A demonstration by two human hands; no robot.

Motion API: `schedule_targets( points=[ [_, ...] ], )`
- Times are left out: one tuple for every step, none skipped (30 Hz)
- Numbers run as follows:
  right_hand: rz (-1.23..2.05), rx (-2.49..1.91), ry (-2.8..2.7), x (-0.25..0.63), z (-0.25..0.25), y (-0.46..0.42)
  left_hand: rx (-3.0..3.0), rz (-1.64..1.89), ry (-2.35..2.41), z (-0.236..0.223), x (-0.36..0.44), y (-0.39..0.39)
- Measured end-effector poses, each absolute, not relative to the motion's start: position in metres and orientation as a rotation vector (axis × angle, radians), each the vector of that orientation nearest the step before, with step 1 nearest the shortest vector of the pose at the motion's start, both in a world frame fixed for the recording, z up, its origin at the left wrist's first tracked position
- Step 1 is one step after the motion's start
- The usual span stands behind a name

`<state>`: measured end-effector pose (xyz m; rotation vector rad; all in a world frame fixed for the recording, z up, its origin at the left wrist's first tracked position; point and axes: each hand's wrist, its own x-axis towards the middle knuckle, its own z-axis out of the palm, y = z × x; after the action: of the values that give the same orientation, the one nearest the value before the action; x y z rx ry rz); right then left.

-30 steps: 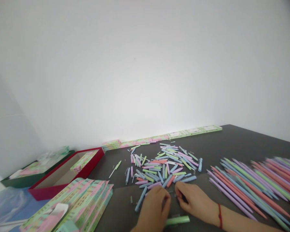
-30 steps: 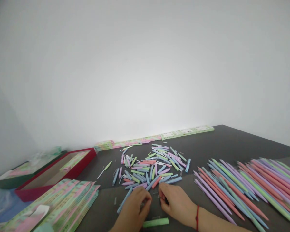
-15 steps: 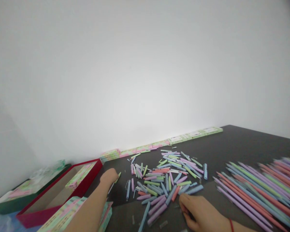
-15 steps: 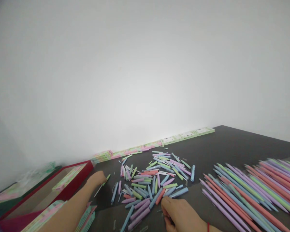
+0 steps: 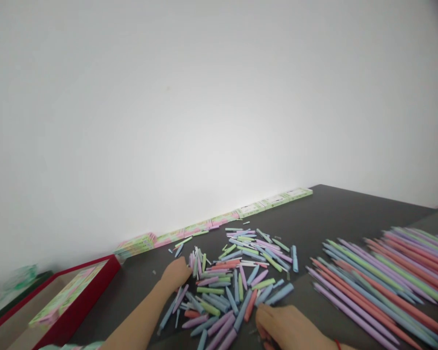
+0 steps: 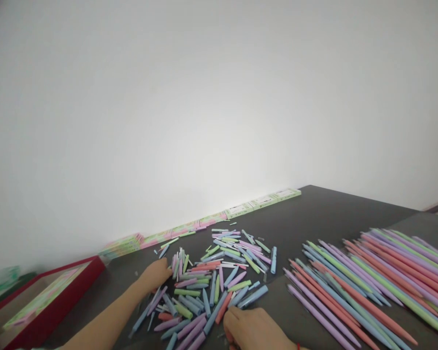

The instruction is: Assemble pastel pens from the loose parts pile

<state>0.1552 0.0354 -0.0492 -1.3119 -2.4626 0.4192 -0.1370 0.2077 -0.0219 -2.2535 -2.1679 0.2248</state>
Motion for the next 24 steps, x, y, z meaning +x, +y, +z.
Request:
schedule_targets(
  points=[
    [0.414, -1.296, -2.471, 0.155, -0.050, 0.037, -2.250, 0.237, -2.143, -0.022, -0.130, 0.204],
    [0.407, -1.279, -2.479, 0.155, -0.050, 0.038, -2.249, 0.245, -2.112, -0.021, -0.124, 0.201],
    [0.391, -1.266, -2.484, 0.155, -0.051, 0.040, -2.255, 0.246, -2.069, -0.021, -0.118, 0.196],
    [0.371, -1.256, -2.488, 0.156, -0.051, 0.041, -2.265, 0.241, -2.016, -0.020, -0.113, 0.191],
    [0.358, -1.240, -2.493, 0.156, -0.052, 0.042, -2.276, 0.233, -1.962, -0.019, -0.107, 0.187],
    [0.352, -1.220, -2.502, 0.156, -0.052, 0.042, -2.288, 0.223, -1.913, -0.018, -0.103, 0.182],
    [0.359, -1.198, -2.509, 0.157, -0.053, 0.043, -2.299, 0.213, -1.876, -0.017, -0.099, 0.178],
    [0.383, -1.183, -2.513, 0.158, -0.053, 0.042, -2.306, 0.200, -1.852, -0.016, -0.095, 0.174],
    [0.421, -1.180, -2.500, 0.159, -0.053, 0.042, -2.311, 0.180, -1.842, -0.014, -0.092, 0.172],
    [0.466, -1.184, -2.471, 0.160, -0.053, 0.041, -2.309, 0.150, -1.848, -0.012, -0.089, 0.170],
    [0.511, -1.193, -2.429, 0.161, -0.052, 0.040, -2.303, 0.109, -1.863, -0.008, -0.087, 0.168],
    [0.555, -1.202, -2.374, 0.162, -0.051, 0.039, -2.294, 0.057, -1.885, -0.004, -0.085, 0.167],
    [0.594, -1.208, -2.311, 0.163, -0.050, 0.038, -2.282, -0.006, -1.911, 0.001, -0.081, 0.165],
    [0.629, -1.204, -2.250, 0.163, -0.050, 0.037, -2.280, -0.074, -1.931, 0.007, -0.077, 0.162],
    [0.666, -1.190, -2.193, 0.163, -0.049, 0.037, -2.284, -0.149, -1.948, 0.013, -0.072, 0.158],
    [0.707, -1.172, -2.141, 0.163, -0.048, 0.037, -2.301, -0.228, -1.954, 0.019, -0.065, 0.152],
    [0.746, -1.156, -2.087, 0.162, -0.048, 0.038, -2.333, -0.303, -1.956, 0.023, -0.057, 0.144],
    [0.787, -1.134, -2.040, 0.161, -0.047, 0.039, -2.380, -0.371, -1.962, 0.026, -0.048, 0.134],
    [0.828, -1.111, -2.000, 0.160, -0.045, 0.041, -2.451, -0.437, -1.954, 0.026, -0.037, 0.123],
    [0.863, -1.090, -1.969, 0.159, -0.043, 0.042, -2.530, -0.493, -1.947, 0.023, -0.027, 0.110],
    [0.882, -1.075, -1.954, 0.158, -0.040, 0.043, -2.606, -0.539, -1.944, 0.018, -0.017, 0.098],
    [0.879, -1.066, -1.956, 0.157, -0.035, 0.043, -2.728, -0.589, -1.963, 0.010, -0.008, 0.086],
    [0.856, -1.064, -1.976, 0.156, -0.030, 0.043, -2.833, -0.615, -1.985, 0.002, 0.000, 0.075],
    [0.818, -1.066, -2.006, 0.157, -0.024, 0.042, -2.904, -0.652, -1.989, -0.007, 0.005, 0.066]
  ],
)
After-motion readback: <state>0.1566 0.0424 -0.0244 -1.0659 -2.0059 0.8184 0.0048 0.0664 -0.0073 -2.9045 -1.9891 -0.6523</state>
